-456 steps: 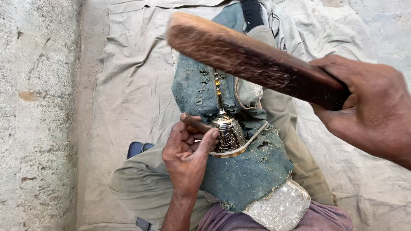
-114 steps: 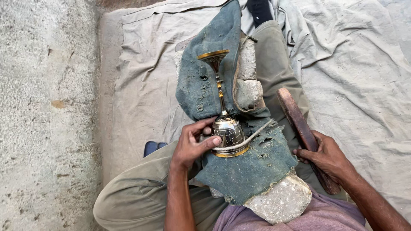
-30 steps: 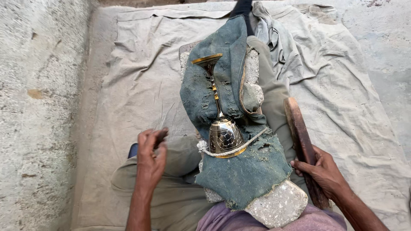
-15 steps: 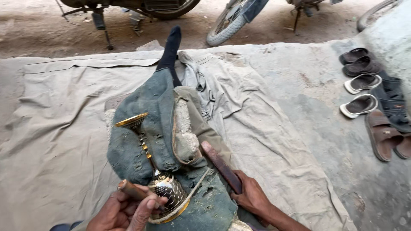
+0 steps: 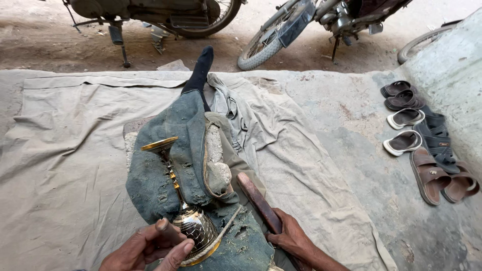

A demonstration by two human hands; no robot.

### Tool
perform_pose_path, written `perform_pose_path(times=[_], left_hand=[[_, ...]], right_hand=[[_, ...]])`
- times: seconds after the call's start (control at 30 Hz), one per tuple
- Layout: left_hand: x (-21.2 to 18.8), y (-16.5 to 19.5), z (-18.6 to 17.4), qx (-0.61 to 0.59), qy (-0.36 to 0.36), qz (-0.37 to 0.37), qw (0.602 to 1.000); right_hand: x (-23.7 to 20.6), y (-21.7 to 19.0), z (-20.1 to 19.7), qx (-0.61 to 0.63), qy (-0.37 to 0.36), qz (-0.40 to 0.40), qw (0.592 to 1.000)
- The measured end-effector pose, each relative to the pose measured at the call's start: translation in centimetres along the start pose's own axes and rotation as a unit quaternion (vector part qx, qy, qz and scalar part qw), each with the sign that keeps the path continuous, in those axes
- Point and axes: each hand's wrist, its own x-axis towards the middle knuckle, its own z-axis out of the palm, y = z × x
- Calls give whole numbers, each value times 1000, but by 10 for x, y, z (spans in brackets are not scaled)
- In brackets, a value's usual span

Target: The person sits on the ground with a brass goblet-shaped object resting on a padded cloth on their lap. They hold a small punch against the metal surface and strike it with a wooden mallet, repositioning the punch repeatedly to work the patterned area, occasionally rotating the object and adjusting the punch.

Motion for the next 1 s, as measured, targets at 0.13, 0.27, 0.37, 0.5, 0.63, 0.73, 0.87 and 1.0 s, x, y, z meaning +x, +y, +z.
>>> perform_pose_path(times=[0.13, 0.27, 0.37, 0.5, 0.63, 0.73, 0.87, 1.0], left_hand=[[1, -10, 3, -33, 23, 58, 997], [4, -11, 4, -32, 65, 56, 996], [7, -3, 5, -56, 59, 100, 992], [5, 13, 4, -84, 41, 123, 988], [0, 30, -3, -35, 23, 37, 998], [1, 40, -3, -44, 27, 7, 999], [0, 55, -2, -92, 21, 7, 996], [2, 90, -2, -4, 16, 103, 995]], right_hand=[[1, 1, 1, 20, -2, -1, 1000], [0, 2, 0, 64, -6, -54, 996], [-1, 0, -1, 51, -19, -1, 999], [-1, -3, 0, 80, -22, -6, 997], [3, 0, 2, 61, -16, -6, 998], [9, 6, 2, 33, 3, -38, 999], [16, 16, 5, -11, -7, 20, 1000], [23, 21, 8, -15, 12, -52, 998]])
